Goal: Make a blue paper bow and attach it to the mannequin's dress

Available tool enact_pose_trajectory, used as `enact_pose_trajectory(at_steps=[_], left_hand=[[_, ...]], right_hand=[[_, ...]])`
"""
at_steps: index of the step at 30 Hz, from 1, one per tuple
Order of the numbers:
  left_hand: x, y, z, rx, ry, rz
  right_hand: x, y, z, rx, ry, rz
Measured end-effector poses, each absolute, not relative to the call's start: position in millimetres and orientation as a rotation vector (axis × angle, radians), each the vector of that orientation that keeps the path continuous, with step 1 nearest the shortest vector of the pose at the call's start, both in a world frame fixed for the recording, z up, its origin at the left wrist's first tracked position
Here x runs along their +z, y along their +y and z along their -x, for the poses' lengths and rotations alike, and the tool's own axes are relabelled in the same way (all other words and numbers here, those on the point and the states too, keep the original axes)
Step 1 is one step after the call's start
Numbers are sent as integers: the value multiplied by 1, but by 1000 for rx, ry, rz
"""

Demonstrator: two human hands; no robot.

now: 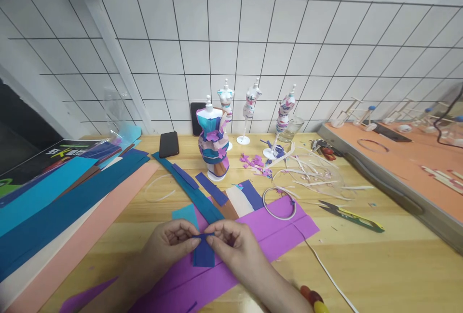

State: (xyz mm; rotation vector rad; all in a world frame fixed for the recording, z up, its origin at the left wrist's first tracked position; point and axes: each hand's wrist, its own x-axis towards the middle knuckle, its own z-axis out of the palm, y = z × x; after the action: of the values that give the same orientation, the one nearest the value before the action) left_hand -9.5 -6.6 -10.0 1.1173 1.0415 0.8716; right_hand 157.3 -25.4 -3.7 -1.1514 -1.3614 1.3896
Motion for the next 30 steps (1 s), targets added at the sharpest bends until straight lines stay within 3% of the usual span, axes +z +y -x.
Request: enact_pose_trajectory(at_steps=[15,30], left_hand=[[-6,-7,12,860,1039,-1061],[-1,-8,12,841,1045,-1053]], right_hand=[[-7,-24,-161,1511,-1245,1083],[-8,-25,-161,1433,-1291,1188]])
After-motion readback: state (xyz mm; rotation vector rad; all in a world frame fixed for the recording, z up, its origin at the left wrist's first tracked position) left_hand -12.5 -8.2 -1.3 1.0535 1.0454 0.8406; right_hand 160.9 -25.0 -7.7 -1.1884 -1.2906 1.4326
